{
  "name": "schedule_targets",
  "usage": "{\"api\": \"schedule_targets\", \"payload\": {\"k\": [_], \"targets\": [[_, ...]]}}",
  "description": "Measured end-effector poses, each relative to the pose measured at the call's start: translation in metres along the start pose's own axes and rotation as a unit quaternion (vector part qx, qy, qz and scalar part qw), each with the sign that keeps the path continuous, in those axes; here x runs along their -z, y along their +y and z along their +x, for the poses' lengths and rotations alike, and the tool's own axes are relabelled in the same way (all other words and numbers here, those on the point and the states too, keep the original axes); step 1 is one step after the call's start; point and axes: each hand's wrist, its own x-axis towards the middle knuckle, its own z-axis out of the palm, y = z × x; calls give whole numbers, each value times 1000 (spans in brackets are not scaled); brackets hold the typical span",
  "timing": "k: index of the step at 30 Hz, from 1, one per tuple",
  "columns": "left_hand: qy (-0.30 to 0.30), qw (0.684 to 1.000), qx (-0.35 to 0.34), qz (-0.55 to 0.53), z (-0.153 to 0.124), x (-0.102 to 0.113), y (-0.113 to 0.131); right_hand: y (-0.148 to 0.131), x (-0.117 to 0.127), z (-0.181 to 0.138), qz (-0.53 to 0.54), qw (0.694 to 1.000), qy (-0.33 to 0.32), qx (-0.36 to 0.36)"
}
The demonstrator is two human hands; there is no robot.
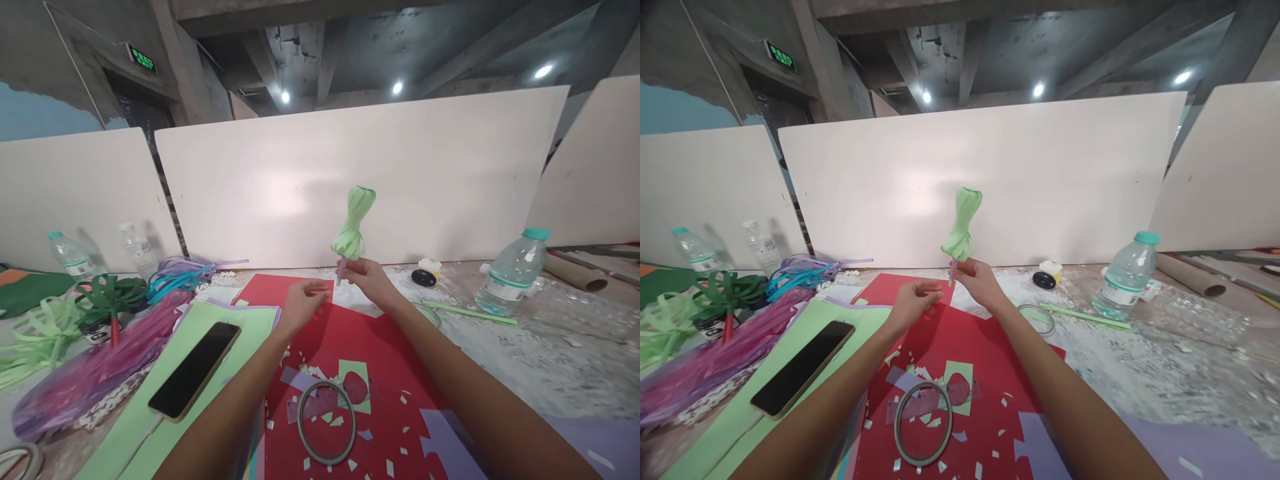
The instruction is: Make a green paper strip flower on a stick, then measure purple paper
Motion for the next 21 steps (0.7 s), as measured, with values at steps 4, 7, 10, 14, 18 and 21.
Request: {"api": "schedule_targets", "payload": {"k": [4, 7, 10, 14, 18, 21], "targets": [[-28, 998, -17, 55, -3, -2, -11, 28, 42, 21, -153, 987, 15, -36], [-52, 994, -33, 93, -7, -5, -25, 53, 86, 34, -287, 955, 7, -76], [-59, 990, -43, 123, -9, -6, -36, 72, 126, 43, -392, 914, -21, -106], [-59, 987, -50, 144, -9, -4, -41, 87, 152, 56, -489, 860, -58, -132], [-56, 986, -48, 150, -6, -6, -41, 101, 147, 72, -551, 815, -106, -144], [-53, 986, -44, 154, -5, -7, -43, 112, 139, 79, -576, 793, -127, -148]]}}
